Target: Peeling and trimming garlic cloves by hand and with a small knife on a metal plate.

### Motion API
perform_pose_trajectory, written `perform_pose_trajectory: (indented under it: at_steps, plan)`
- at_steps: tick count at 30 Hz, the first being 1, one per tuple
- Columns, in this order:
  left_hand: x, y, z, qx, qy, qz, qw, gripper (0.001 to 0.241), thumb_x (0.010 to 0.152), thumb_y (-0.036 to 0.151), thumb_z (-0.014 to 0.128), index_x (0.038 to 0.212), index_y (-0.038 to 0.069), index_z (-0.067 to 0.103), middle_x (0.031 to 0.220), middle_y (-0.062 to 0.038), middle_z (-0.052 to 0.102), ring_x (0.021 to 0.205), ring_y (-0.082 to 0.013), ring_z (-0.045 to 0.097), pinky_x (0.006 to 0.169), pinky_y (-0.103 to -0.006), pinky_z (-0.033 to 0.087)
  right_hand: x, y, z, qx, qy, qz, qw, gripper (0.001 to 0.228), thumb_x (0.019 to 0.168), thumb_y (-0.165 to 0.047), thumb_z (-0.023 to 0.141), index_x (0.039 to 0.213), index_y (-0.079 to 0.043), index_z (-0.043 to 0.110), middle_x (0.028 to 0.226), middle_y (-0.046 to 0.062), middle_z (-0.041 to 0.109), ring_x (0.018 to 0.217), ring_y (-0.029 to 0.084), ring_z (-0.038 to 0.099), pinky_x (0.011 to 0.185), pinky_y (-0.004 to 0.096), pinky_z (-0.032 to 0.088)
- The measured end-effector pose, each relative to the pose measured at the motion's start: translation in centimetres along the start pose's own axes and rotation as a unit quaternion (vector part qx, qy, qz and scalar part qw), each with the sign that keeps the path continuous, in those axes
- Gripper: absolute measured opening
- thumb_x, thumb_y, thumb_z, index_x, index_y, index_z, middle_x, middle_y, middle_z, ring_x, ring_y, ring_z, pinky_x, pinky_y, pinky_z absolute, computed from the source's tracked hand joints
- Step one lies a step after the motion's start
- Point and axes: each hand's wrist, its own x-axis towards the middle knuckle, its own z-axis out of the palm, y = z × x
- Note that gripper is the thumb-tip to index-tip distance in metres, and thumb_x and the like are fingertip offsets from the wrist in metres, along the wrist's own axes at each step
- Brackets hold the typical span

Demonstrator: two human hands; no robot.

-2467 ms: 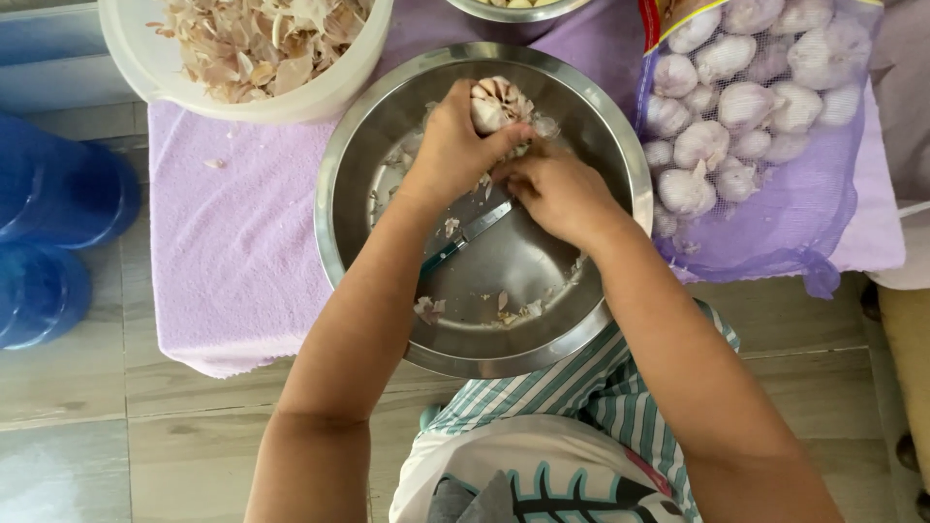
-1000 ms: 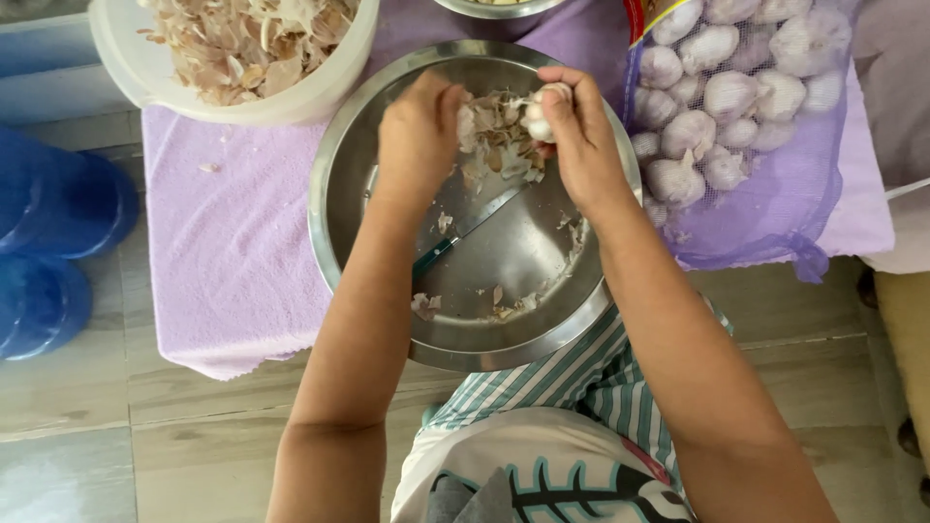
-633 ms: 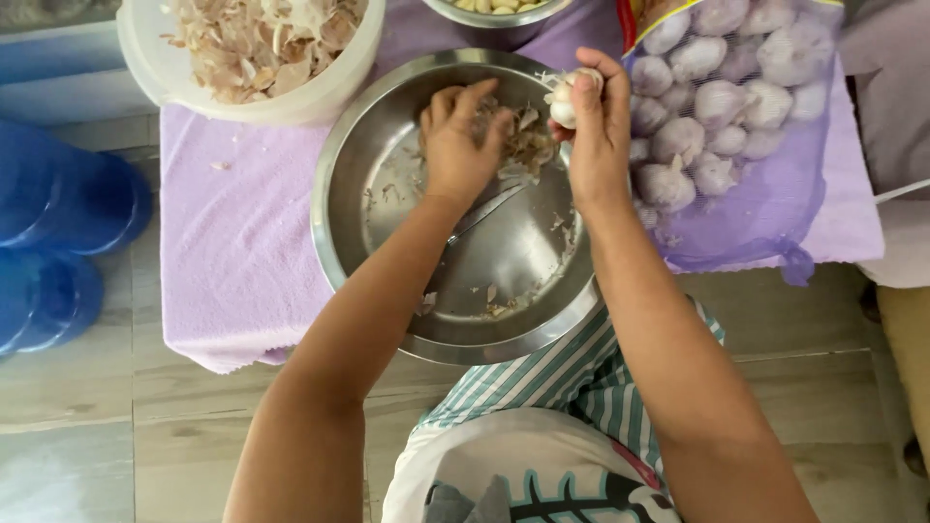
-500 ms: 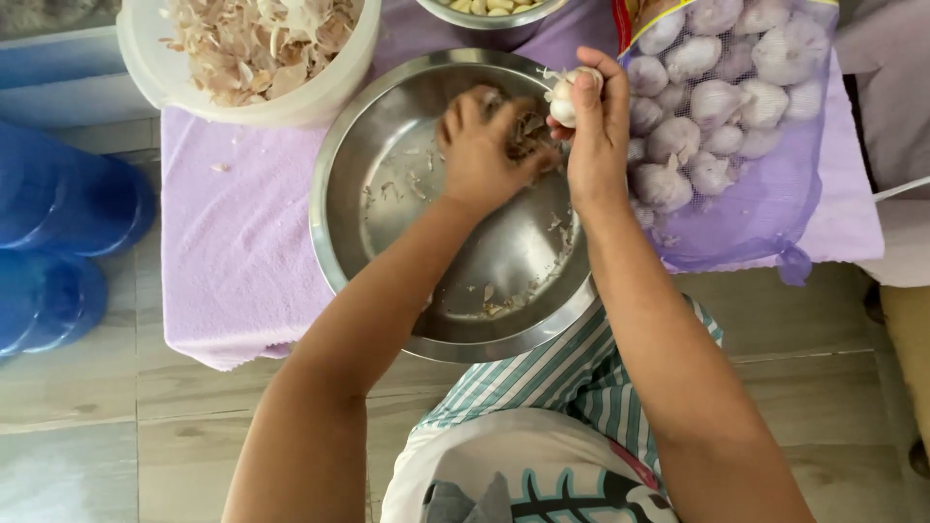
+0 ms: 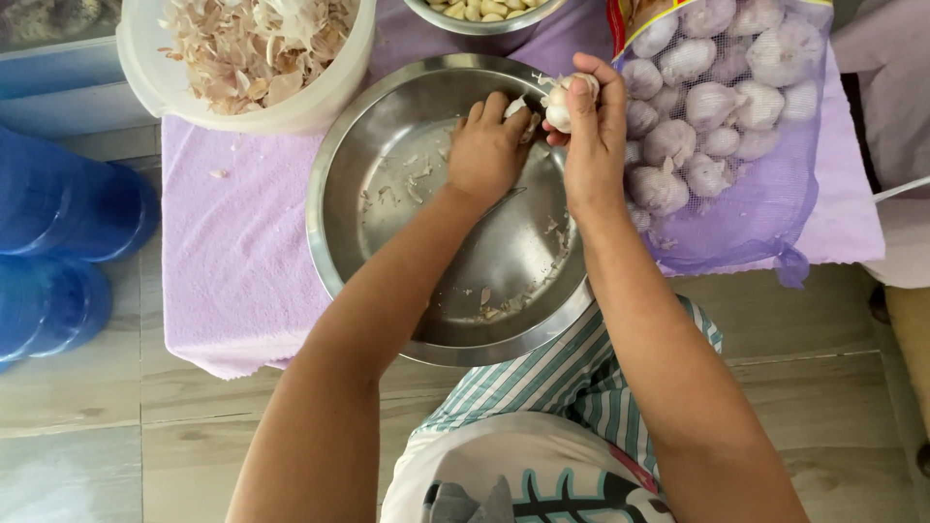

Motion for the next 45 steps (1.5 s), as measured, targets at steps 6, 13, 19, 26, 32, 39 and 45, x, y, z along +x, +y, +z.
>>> perform_pose_trajectory:
  at_steps: [6,13,19,26,32,39,45]
  plan:
    - [-0.1,-4.7,1.5,0.066,-0.052,0.092,0.992,0.018,0.097,0.021,0.064,0.111,0.011,0.061,0.088,-0.009,0.064,0.055,-0.0371,0.064,0.035,-0.0528,0.046,-0.2,-0.4,0.1,0.017,0.000,0.012,1.000,0.041,0.106,-0.050,0.058,0.134,-0.020,0.057,0.114,0.004,0.062,0.085,0.012,0.067,0.066,0.022,0.055]
    - [1.0,-4.8,-4.4,-0.211,-0.096,-0.038,0.972,0.016,0.104,0.015,0.063,0.099,0.004,0.053,0.082,-0.020,0.071,0.067,-0.0412,0.067,0.056,-0.0514,0.048,-0.3,-0.2,0.0,0.004,0.002,0.008,1.000,0.042,0.106,-0.051,0.057,0.135,-0.020,0.057,0.117,0.004,0.062,0.085,0.013,0.068,0.066,0.022,0.054]
    - [2.0,-3.8,-11.0,-0.368,-0.040,-0.074,0.926,0.022,0.105,0.009,0.069,0.089,0.008,0.054,0.076,-0.002,0.062,0.066,-0.0118,0.054,0.058,-0.0301,0.046,-0.1,0.4,0.1,-0.001,-0.015,0.001,1.000,0.039,0.108,-0.048,0.056,0.135,-0.019,0.056,0.115,0.006,0.064,0.083,0.013,0.066,0.065,0.022,0.054]
    - [7.8,-9.9,-14.3,-0.254,0.042,-0.128,0.958,0.025,0.110,0.027,0.069,0.099,0.009,0.056,0.059,0.007,0.047,0.049,-0.0063,0.034,0.043,-0.0291,0.026,0.0,0.4,0.1,-0.020,-0.005,0.012,1.000,0.041,0.107,-0.049,0.056,0.135,-0.019,0.056,0.115,0.005,0.064,0.083,0.013,0.068,0.066,0.021,0.054]
    - [11.7,-13.4,-18.6,-0.104,-0.103,-0.198,0.969,0.029,0.111,0.033,0.059,0.107,0.019,0.034,0.101,-0.003,0.021,0.089,-0.0205,0.011,0.074,-0.0465,0.011,-0.3,-0.1,0.1,-0.026,-0.002,0.020,0.999,0.045,0.106,-0.053,0.057,0.136,-0.020,0.055,0.118,0.006,0.063,0.088,0.013,0.067,0.068,0.021,0.054]
    - [10.3,-15.7,-21.1,0.049,-0.408,-0.280,0.867,0.066,0.116,0.042,0.026,0.172,0.013,0.006,0.175,-0.022,-0.011,0.157,-0.0443,-0.017,0.123,-0.0746,-0.004,-0.2,0.0,0.3,-0.004,-0.009,0.048,0.999,0.041,0.107,-0.047,0.058,0.136,-0.019,0.056,0.113,0.006,0.062,0.084,0.013,0.065,0.067,0.020,0.051]
    - [10.9,-17.4,-18.3,0.148,-0.548,-0.246,0.786,0.083,0.103,0.062,0.015,0.172,0.021,-0.007,0.179,-0.012,-0.012,0.165,-0.0333,-0.011,0.133,-0.0533,-0.005,-0.2,0.3,0.1,-0.016,-0.016,0.045,0.999,0.045,0.106,-0.049,0.059,0.138,-0.018,0.055,0.116,0.007,0.063,0.083,0.014,0.066,0.064,0.020,0.051]
